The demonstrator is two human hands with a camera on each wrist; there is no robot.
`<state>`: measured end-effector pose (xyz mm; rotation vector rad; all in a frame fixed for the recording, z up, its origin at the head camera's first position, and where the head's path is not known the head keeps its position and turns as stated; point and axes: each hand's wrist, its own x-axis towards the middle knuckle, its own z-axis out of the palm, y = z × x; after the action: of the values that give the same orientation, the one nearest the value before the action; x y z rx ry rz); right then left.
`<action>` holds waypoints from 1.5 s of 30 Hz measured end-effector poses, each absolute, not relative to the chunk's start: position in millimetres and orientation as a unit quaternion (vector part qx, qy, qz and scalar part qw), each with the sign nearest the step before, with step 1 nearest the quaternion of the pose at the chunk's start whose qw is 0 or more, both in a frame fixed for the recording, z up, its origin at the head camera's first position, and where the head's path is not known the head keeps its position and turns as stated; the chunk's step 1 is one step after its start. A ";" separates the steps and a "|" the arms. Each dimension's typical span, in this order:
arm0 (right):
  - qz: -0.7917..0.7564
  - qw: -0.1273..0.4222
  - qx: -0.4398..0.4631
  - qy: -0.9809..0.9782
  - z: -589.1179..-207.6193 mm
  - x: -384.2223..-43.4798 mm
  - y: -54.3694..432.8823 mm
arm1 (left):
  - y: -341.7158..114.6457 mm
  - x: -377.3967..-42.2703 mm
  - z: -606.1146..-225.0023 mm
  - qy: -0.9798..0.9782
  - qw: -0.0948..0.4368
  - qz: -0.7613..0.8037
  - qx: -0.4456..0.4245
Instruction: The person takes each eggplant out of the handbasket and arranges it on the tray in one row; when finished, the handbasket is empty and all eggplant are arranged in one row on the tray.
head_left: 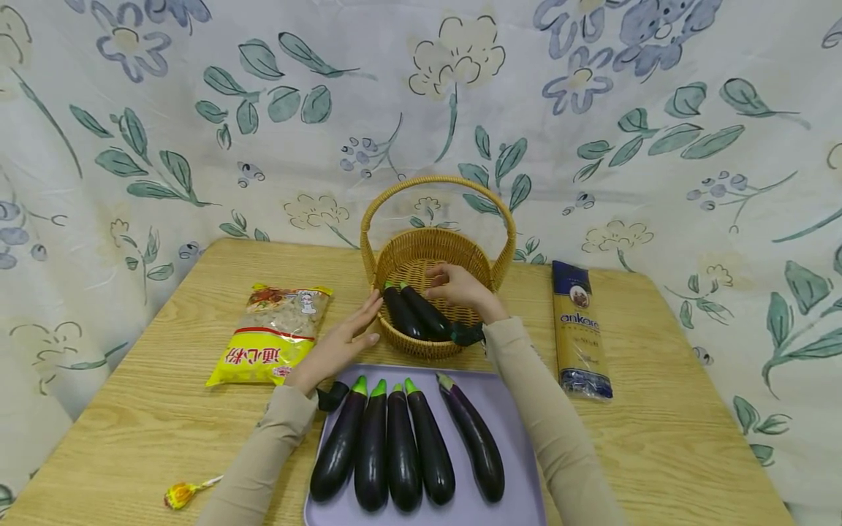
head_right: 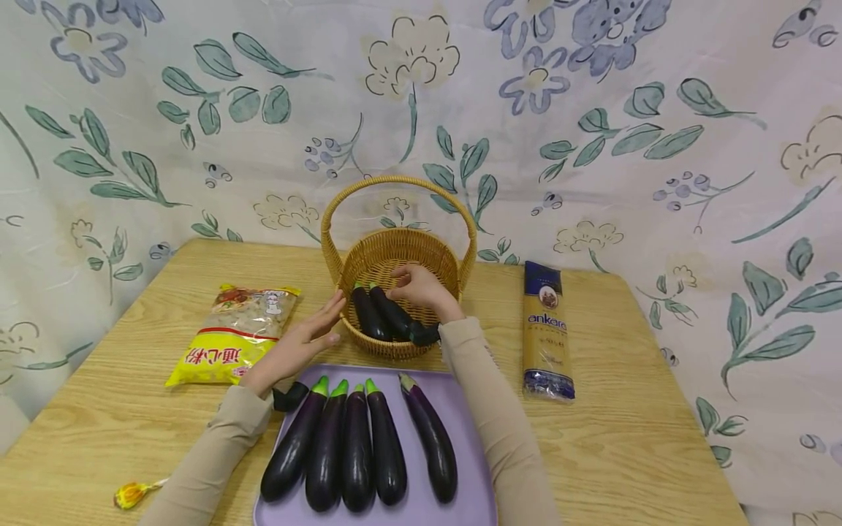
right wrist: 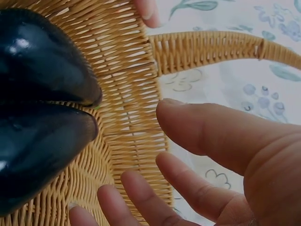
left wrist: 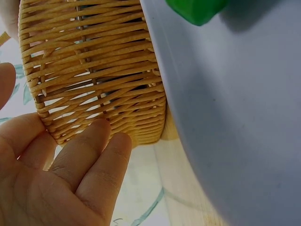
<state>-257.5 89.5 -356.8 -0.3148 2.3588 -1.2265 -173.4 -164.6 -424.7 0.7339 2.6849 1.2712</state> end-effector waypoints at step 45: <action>-0.346 0.289 -0.089 0.888 -388.1 -273.9 65.1 | -164.5 -173.4 -424.7 0.878 0.040 0.412 0.240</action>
<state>-273.9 65.1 -388.1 -0.2369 2.3700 -0.9242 -173.4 -164.5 -424.7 0.7338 2.6908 1.2620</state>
